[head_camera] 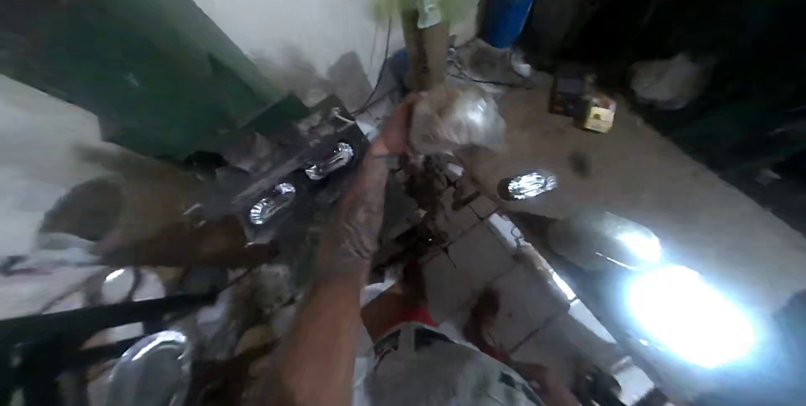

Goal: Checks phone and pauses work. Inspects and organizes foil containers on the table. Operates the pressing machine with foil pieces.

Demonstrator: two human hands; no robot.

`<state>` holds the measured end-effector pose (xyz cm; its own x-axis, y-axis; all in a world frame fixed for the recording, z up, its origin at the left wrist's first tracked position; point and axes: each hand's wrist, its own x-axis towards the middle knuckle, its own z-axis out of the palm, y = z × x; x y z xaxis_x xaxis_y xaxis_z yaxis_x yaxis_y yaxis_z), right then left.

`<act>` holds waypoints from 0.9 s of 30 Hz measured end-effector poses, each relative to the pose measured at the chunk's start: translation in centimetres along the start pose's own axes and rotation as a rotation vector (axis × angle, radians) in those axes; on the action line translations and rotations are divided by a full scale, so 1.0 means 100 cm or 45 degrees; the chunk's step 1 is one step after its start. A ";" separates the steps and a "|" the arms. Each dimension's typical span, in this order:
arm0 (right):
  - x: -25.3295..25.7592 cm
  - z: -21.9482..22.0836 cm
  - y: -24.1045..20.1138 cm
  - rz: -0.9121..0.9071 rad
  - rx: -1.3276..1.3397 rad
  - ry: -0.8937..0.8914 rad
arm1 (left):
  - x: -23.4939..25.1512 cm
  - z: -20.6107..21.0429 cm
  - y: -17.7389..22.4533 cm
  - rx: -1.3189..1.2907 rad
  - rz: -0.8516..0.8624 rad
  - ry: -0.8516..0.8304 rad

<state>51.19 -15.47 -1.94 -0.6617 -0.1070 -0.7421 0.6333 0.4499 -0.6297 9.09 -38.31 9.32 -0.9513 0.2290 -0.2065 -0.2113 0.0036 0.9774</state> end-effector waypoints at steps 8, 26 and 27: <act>0.147 0.004 -0.095 -0.235 0.151 0.487 | -0.041 -0.165 -0.079 1.502 -0.122 0.078; 0.315 0.182 -0.404 -1.739 -1.511 -0.098 | -0.242 -0.233 -0.020 0.983 0.208 -0.800; 0.296 0.211 -0.420 -1.543 -1.567 -0.203 | -0.248 -0.221 -0.021 0.887 0.266 -0.841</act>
<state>13.46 -56.23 -2.24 -0.4004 -0.9127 -0.0810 -0.8541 0.4038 -0.3279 28.19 -65.49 11.39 -0.5925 0.7880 -0.1674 0.3281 0.4258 0.8432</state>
